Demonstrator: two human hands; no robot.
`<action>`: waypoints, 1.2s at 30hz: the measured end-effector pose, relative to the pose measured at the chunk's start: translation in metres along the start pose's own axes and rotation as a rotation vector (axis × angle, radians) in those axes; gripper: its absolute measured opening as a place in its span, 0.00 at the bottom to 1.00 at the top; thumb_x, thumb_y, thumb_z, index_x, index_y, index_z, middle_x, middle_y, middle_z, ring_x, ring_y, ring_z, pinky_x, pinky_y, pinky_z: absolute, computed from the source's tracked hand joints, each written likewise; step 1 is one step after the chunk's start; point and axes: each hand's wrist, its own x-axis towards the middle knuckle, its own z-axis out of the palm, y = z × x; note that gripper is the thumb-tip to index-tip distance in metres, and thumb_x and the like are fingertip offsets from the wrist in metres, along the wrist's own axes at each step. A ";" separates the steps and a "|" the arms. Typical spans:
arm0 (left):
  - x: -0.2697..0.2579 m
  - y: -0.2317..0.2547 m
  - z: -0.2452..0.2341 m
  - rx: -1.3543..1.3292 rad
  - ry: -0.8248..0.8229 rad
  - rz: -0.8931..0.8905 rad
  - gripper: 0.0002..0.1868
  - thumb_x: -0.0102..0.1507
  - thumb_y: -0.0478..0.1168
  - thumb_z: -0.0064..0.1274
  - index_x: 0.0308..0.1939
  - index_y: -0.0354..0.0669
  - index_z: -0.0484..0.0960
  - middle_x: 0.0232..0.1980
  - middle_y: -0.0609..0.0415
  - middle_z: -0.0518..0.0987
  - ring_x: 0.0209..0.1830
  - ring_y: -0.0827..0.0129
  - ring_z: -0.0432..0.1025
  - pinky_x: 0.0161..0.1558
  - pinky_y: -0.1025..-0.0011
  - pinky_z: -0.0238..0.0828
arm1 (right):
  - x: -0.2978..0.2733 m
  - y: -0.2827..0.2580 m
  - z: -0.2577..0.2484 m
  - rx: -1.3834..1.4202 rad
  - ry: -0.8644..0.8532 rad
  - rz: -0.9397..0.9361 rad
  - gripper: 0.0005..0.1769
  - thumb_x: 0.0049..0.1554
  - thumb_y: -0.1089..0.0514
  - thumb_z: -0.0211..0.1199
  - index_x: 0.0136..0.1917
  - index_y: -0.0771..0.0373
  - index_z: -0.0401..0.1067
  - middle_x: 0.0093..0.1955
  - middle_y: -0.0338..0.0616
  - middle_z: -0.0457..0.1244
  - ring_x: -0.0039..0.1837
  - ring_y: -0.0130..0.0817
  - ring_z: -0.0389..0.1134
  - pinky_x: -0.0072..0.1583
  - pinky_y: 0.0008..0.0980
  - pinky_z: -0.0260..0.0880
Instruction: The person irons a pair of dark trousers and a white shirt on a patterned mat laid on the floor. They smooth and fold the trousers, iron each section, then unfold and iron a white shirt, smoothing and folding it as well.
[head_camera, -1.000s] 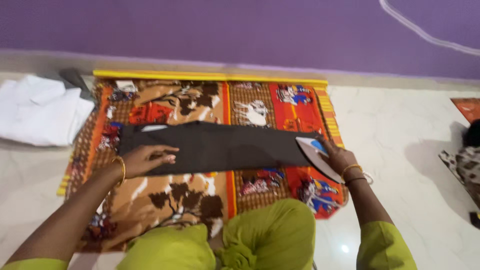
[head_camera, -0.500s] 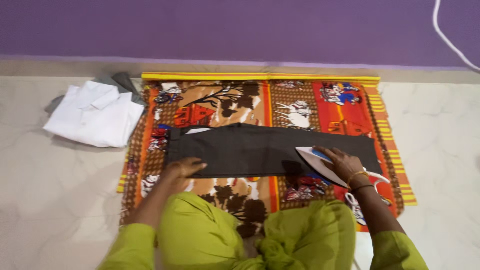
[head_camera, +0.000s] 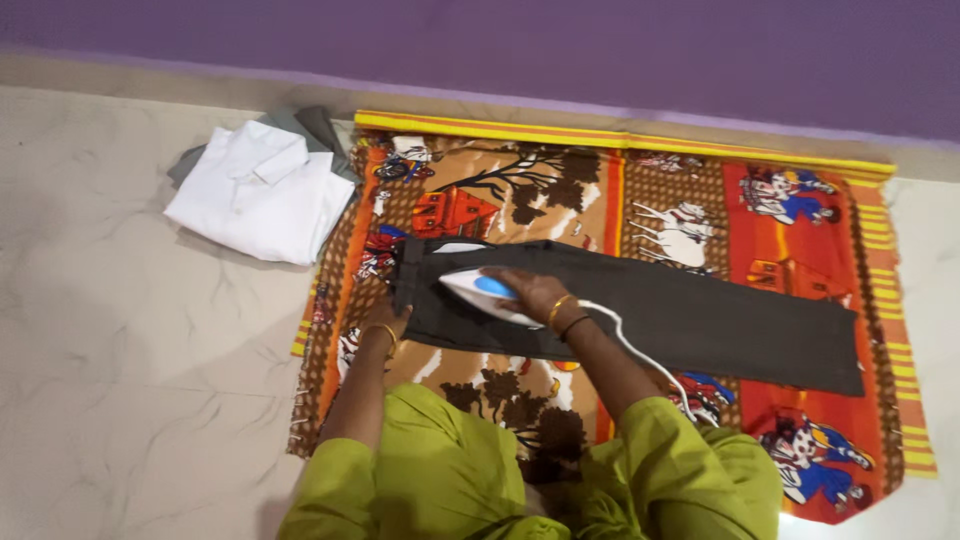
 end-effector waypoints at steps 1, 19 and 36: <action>0.001 -0.003 0.000 -0.029 -0.029 -0.005 0.35 0.60 0.60 0.57 0.65 0.44 0.76 0.65 0.42 0.76 0.66 0.51 0.69 0.65 0.54 0.65 | 0.009 -0.004 0.008 -0.046 -0.129 0.052 0.39 0.61 0.33 0.54 0.83 0.28 0.47 0.66 0.43 0.66 0.59 0.47 0.73 0.57 0.46 0.74; 0.027 -0.042 0.017 -0.767 -0.089 -0.301 0.17 0.60 0.46 0.64 0.50 0.41 0.87 0.43 0.57 0.83 0.36 0.72 0.78 0.34 0.66 0.83 | 0.051 -0.044 0.059 0.014 0.140 -0.176 0.32 0.61 0.33 0.55 0.75 0.39 0.59 0.56 0.46 0.68 0.59 0.48 0.70 0.59 0.46 0.69; 0.003 0.023 -0.021 0.275 0.275 0.030 0.42 0.57 0.54 0.64 0.69 0.36 0.70 0.73 0.41 0.67 0.74 0.46 0.59 0.71 0.56 0.59 | -0.155 0.160 0.043 0.011 0.262 0.510 0.36 0.61 0.34 0.53 0.79 0.30 0.48 0.61 0.53 0.67 0.51 0.56 0.74 0.48 0.51 0.76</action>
